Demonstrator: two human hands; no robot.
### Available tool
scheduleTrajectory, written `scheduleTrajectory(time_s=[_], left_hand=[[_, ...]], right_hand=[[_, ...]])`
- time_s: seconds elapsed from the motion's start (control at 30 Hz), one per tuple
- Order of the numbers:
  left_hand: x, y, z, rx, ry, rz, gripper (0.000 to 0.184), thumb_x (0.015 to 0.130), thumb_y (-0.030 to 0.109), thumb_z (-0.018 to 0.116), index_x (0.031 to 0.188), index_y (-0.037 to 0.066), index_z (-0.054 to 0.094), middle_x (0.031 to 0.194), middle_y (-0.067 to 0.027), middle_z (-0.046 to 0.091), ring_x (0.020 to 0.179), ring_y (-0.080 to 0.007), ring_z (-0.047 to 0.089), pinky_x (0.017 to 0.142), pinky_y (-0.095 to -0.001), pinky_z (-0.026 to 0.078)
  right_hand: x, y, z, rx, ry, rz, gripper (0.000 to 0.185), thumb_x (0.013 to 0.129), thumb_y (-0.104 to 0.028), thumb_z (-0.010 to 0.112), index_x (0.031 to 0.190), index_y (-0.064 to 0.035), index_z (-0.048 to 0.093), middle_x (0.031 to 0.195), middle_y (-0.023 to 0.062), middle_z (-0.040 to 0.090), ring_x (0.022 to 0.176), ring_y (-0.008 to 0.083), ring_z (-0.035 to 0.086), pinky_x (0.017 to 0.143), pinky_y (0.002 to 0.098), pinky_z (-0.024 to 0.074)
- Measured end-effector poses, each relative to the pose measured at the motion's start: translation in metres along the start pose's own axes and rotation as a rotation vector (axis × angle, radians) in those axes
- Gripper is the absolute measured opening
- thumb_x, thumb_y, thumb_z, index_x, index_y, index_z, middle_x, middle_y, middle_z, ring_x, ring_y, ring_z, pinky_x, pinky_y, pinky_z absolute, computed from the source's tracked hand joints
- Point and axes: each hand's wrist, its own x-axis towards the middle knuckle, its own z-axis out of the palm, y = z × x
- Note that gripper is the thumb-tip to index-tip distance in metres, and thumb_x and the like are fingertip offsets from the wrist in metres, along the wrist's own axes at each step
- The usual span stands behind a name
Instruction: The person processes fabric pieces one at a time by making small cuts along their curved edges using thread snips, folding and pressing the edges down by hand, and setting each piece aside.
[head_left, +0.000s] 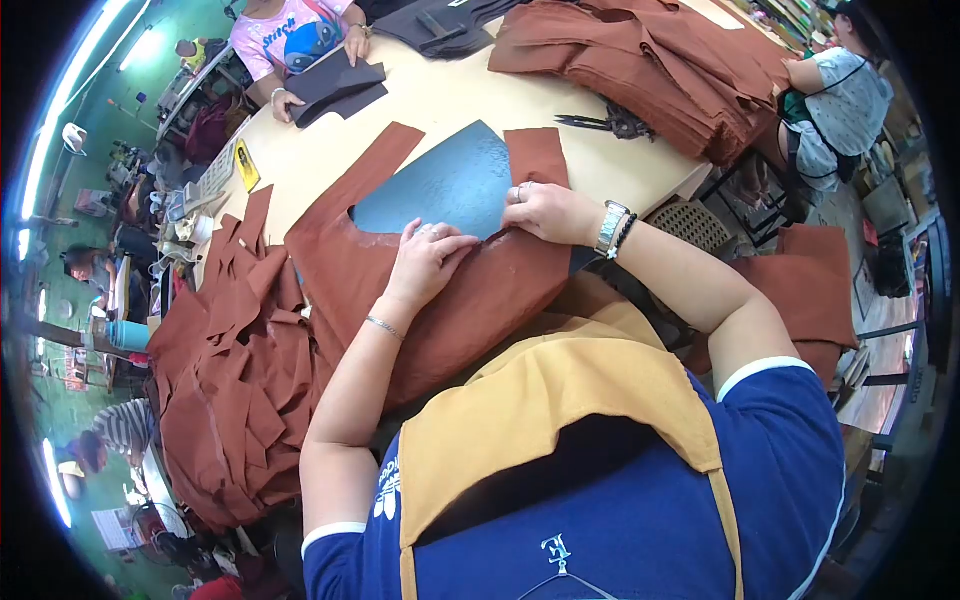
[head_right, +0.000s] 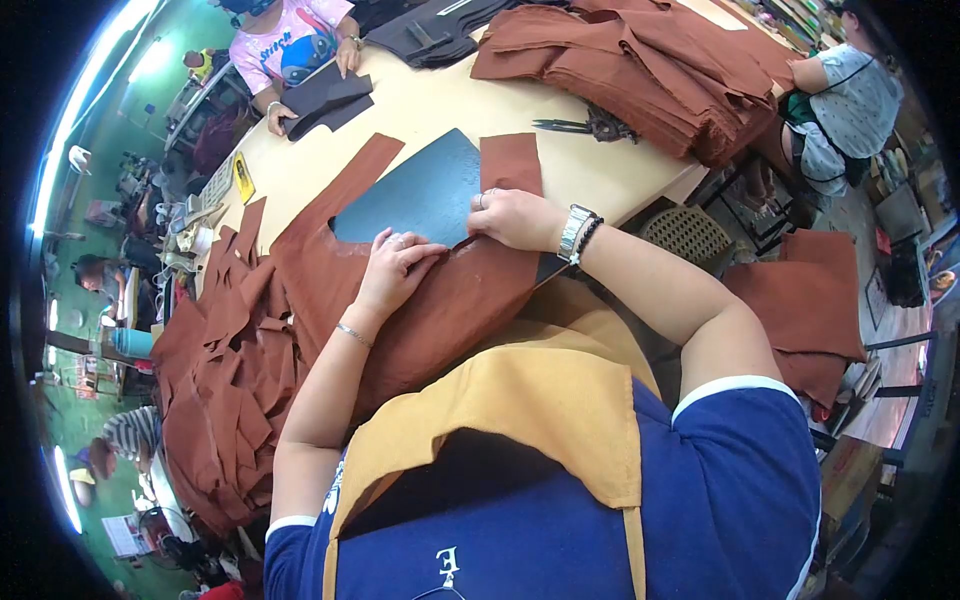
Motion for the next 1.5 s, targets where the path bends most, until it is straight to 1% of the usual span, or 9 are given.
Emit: scheduleTrajectory(time_s=[0.23, 0.37, 0.43, 0.53, 0.63, 1.03, 1.23, 1.33, 1.5], left_hand=[[0.000, -0.006, -0.010, 0.213, -0.013, 0.219, 0.026, 0.086, 0.013, 0.062, 0.106, 0.027, 0.073, 0.098, 0.0030, 0.064, 0.094, -0.0162, 0.063, 0.104, -0.0493, 0.040], [-0.002, -0.012, -0.008, 0.290, -0.018, 0.284, 0.030, 0.086, 0.010, 0.058, 0.107, 0.026, 0.072, 0.099, 0.0031, 0.063, 0.093, -0.0164, 0.063, 0.104, -0.0483, 0.040], [-0.003, -0.014, -0.007, 0.280, -0.001, 0.287, 0.028, 0.086, 0.012, 0.058, 0.107, 0.026, 0.072, 0.099, 0.0028, 0.064, 0.093, -0.0162, 0.064, 0.104, -0.0481, 0.041], [-0.004, -0.017, -0.004, 0.243, 0.028, 0.271, 0.025, 0.086, 0.014, 0.059, 0.105, 0.025, 0.072, 0.098, 0.0024, 0.064, 0.092, -0.0163, 0.064, 0.103, -0.0477, 0.042], [-0.006, -0.018, -0.006, 0.237, 0.057, 0.275, 0.023, 0.085, 0.014, 0.064, 0.103, 0.024, 0.073, 0.095, 0.0028, 0.064, 0.090, -0.0162, 0.064, 0.101, -0.0461, 0.043], [-0.021, -0.053, -0.019, 0.205, 0.085, 0.149, 0.023, 0.087, 0.011, 0.063, 0.104, 0.023, 0.073, 0.096, 0.0023, 0.066, 0.093, -0.0189, 0.065, 0.102, -0.0470, 0.044], [-0.029, -0.064, -0.021, 0.138, 0.084, 0.117, 0.022, 0.086, 0.011, 0.063, 0.103, 0.022, 0.073, 0.101, 0.0025, 0.069, 0.099, -0.0174, 0.065, 0.103, -0.0464, 0.042], [-0.029, -0.065, -0.018, 0.193, 0.117, 0.137, 0.020, 0.087, 0.013, 0.063, 0.101, 0.024, 0.073, 0.100, 0.0042, 0.069, 0.098, -0.0153, 0.066, 0.103, -0.0472, 0.043], [-0.029, -0.062, -0.018, 0.191, 0.111, 0.098, 0.023, 0.087, 0.011, 0.062, 0.103, 0.024, 0.073, 0.100, 0.0036, 0.068, 0.098, -0.0161, 0.065, 0.105, -0.0494, 0.039]], right_hand=[[-0.011, -0.006, 0.005, -0.216, 0.022, -0.119, 0.022, 0.084, -0.010, 0.055, 0.101, -0.0080, 0.068, 0.098, 0.0065, 0.062, 0.091, 0.0243, 0.062, 0.082, 0.0339, 0.0530], [-0.013, -0.024, 0.004, -0.327, -0.016, -0.038, 0.027, 0.085, -0.011, 0.053, 0.108, -0.0076, 0.067, 0.102, 0.0060, 0.062, 0.095, 0.0222, 0.061, 0.082, 0.0349, 0.0521], [-0.012, -0.038, 0.004, -0.348, -0.027, 0.043, 0.030, 0.086, -0.013, 0.052, 0.113, -0.0083, 0.066, 0.104, 0.0057, 0.061, 0.097, 0.0213, 0.060, 0.083, 0.0361, 0.0502], [-0.007, -0.043, 0.012, -0.468, 0.062, -0.060, 0.028, 0.090, -0.018, 0.050, 0.113, -0.0099, 0.064, 0.106, 0.0080, 0.061, 0.100, 0.0215, 0.060, 0.080, 0.0384, 0.0463], [-0.004, -0.062, 0.016, -0.483, -0.087, 0.080, 0.030, 0.091, -0.019, 0.050, 0.115, -0.0092, 0.064, 0.109, 0.0079, 0.062, 0.102, 0.0218, 0.060, 0.081, 0.0373, 0.0424], [0.001, -0.067, 0.026, -0.384, -0.079, 0.097, 0.038, 0.089, -0.011, 0.050, 0.125, -0.0046, 0.059, 0.112, 0.0096, 0.060, 0.100, 0.0240, 0.060, 0.080, 0.0346, 0.0522], [0.011, -0.076, 0.020, -0.375, -0.175, 0.172, 0.044, 0.089, -0.012, 0.050, 0.133, -0.0128, 0.055, 0.114, 0.0107, 0.058, 0.103, 0.0259, 0.059, 0.077, 0.0380, 0.0539], [0.017, -0.077, 0.024, -0.402, -0.123, 0.156, 0.037, 0.090, -0.015, 0.051, 0.126, -0.0141, 0.059, 0.114, 0.0096, 0.060, 0.100, 0.0229, 0.060, 0.072, 0.0403, 0.0541], [0.044, -0.078, 0.026, -0.410, -0.311, 0.253, 0.043, 0.095, -0.018, 0.047, 0.136, -0.0262, 0.053, 0.116, 0.0110, 0.060, 0.102, 0.0251, 0.062, 0.074, 0.0455, 0.0529]])
